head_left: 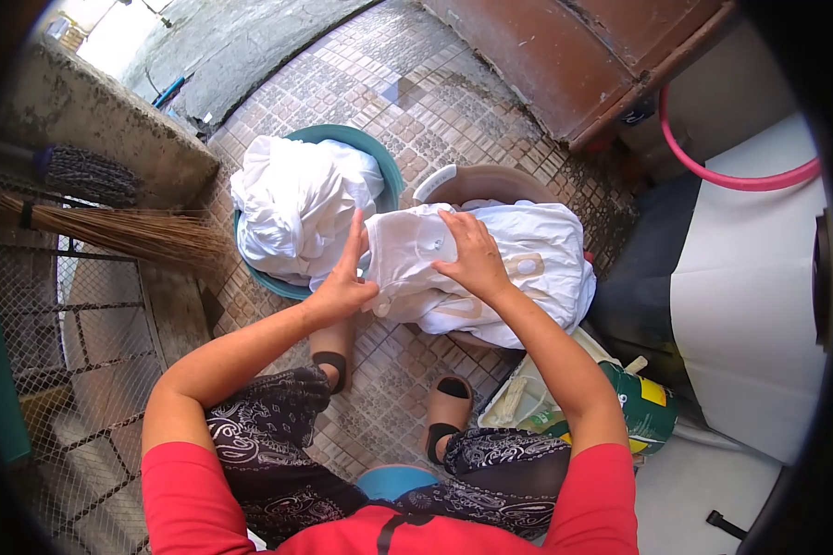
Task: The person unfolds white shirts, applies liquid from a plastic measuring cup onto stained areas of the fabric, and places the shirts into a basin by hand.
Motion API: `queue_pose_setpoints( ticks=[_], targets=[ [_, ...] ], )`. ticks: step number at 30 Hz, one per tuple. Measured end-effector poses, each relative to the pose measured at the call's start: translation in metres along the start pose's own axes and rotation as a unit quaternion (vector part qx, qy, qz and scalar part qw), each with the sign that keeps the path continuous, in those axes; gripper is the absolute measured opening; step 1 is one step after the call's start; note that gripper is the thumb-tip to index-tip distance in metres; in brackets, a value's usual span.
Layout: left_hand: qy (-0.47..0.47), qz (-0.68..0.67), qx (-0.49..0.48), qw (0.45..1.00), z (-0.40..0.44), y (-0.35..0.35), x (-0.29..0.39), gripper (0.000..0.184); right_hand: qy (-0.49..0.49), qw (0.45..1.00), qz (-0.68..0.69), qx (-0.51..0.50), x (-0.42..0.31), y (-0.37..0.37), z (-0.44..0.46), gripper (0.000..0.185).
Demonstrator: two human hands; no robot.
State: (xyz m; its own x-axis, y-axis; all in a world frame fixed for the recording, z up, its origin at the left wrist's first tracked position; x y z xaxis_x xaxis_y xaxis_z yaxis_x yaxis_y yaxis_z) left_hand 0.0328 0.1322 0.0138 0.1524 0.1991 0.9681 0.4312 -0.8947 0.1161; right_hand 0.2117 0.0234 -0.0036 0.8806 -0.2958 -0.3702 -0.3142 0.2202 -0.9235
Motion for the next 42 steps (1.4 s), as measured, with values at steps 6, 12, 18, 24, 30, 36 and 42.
queue_pose_setpoints(
  ticks=[6, 12, 18, 24, 30, 36, 42],
  targets=[
    [-0.014, 0.031, 0.012, 0.999, 0.003, 0.0, -0.001, 0.103, -0.053, 0.998, 0.004, 0.039, -0.026, -0.02, 0.012, 0.079],
    [0.0, 0.043, 0.011, 0.999, 0.004, 0.001, 0.0, 0.101, -0.094, 0.993, -0.055, 0.055, -0.05, -0.02, 0.017, 0.077],
    [-0.011, 0.019, 0.006, 1.0, 0.003, 0.0, 0.004, 0.102, -0.003, 1.0, 0.012, 0.018, -0.003, 0.003, 0.005, 0.079],
    [-0.015, 0.027, 0.01, 0.999, 0.003, -0.004, 0.0, 0.102, 0.029, 0.999, 0.022, 0.019, 0.012, -0.002, 0.002, 0.08],
    [-0.002, 0.014, 0.004, 1.0, 0.006, -0.006, -0.005, 0.101, -0.05, 0.998, 0.019, 0.019, -0.04, -0.019, 0.01, 0.08],
    [-0.009, -0.027, -0.004, 1.0, 0.005, -0.003, 0.009, 0.101, -0.045, 0.999, -0.017, -0.004, -0.027, -0.003, -0.004, 0.079],
    [-0.028, -0.107, 0.029, 0.993, 0.011, -0.012, -0.005, 0.106, 0.014, 0.999, 0.033, -0.008, 0.001, -0.004, -0.024, 0.078]
  ],
)
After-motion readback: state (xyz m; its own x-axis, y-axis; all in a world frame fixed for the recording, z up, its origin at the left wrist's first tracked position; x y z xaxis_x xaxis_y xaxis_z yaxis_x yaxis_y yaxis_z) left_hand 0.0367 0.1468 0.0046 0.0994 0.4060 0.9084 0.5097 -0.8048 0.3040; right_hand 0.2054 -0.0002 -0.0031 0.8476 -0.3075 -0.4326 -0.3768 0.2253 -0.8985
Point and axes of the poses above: each hand's wrist, its own z-axis towards the middle knuckle, its own y-axis out of the palm, x = y × z, the point moved 5 cm from there along z, towards the middle knuckle, and after that the axes turned 13 degrees about -z, right-handed, at the moved point
